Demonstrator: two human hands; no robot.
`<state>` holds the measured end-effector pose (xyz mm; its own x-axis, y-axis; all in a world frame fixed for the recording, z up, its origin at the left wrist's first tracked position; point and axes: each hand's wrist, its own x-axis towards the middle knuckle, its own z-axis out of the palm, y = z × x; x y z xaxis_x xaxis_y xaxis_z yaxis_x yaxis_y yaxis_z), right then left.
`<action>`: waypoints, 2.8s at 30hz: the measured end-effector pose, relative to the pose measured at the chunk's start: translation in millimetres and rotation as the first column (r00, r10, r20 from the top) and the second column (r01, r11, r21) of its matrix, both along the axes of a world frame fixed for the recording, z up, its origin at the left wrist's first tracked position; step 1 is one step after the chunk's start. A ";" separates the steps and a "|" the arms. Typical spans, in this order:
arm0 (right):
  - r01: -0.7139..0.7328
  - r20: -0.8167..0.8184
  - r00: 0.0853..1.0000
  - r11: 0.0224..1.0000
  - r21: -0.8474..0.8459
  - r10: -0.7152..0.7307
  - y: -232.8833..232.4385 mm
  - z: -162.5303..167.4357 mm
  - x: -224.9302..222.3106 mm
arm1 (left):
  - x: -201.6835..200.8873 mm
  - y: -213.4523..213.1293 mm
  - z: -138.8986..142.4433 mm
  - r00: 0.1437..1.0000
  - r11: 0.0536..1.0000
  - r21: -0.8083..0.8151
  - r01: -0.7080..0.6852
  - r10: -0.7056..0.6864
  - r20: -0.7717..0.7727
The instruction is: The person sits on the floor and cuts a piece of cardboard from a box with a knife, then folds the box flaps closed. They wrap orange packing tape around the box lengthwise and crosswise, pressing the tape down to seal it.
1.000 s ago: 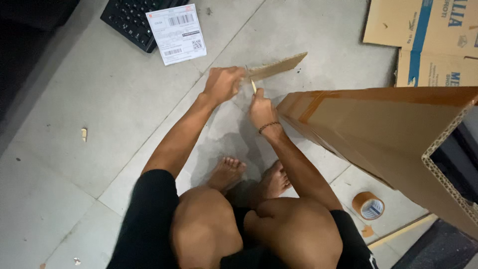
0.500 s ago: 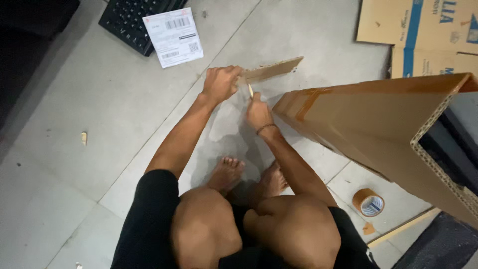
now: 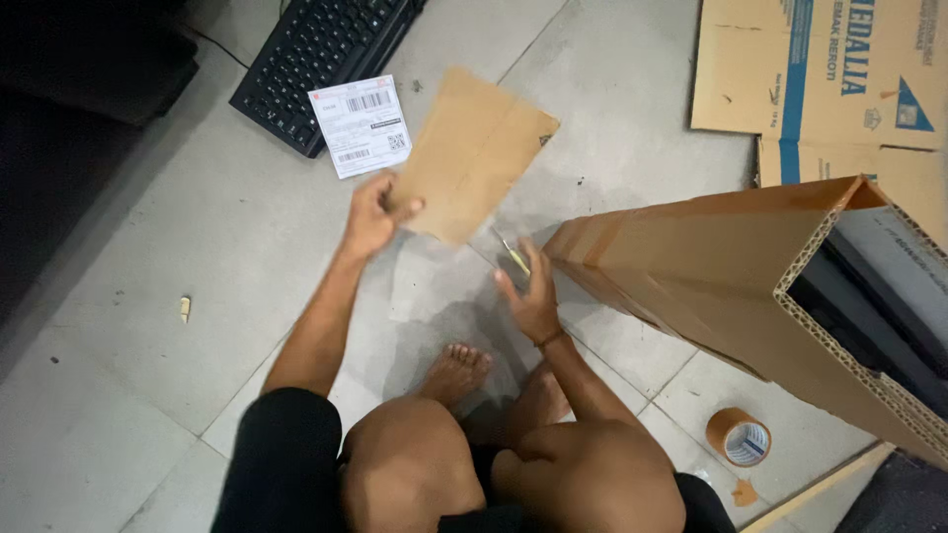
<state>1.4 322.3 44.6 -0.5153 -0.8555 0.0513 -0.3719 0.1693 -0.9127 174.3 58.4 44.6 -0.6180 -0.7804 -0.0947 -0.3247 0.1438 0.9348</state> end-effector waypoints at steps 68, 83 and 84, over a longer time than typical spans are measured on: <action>0.175 -0.388 0.894 0.971 -0.160 -0.225 217.4 398.3 -134.5 | -217.7 158.6 410.0 0.309 0.204 -0.546 0.812 -0.945 0.107; 0.077 -0.315 0.921 0.901 -0.426 -0.228 205.7 347.1 -156.2 | -213.8 173.0 304.5 0.527 0.745 -0.460 0.484 -0.667 -0.527; 0.082 -0.330 0.915 0.907 -0.413 -0.233 205.8 347.7 -156.9 | -214.2 172.9 303.3 0.525 0.752 -0.448 0.483 -0.658 -0.539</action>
<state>-155.5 528.1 392.3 -0.5217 -0.6377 0.5668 -0.6872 -0.0796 -0.7221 -39.9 231.3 347.8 -0.7679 -0.1778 0.6154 0.5538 0.2985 0.7773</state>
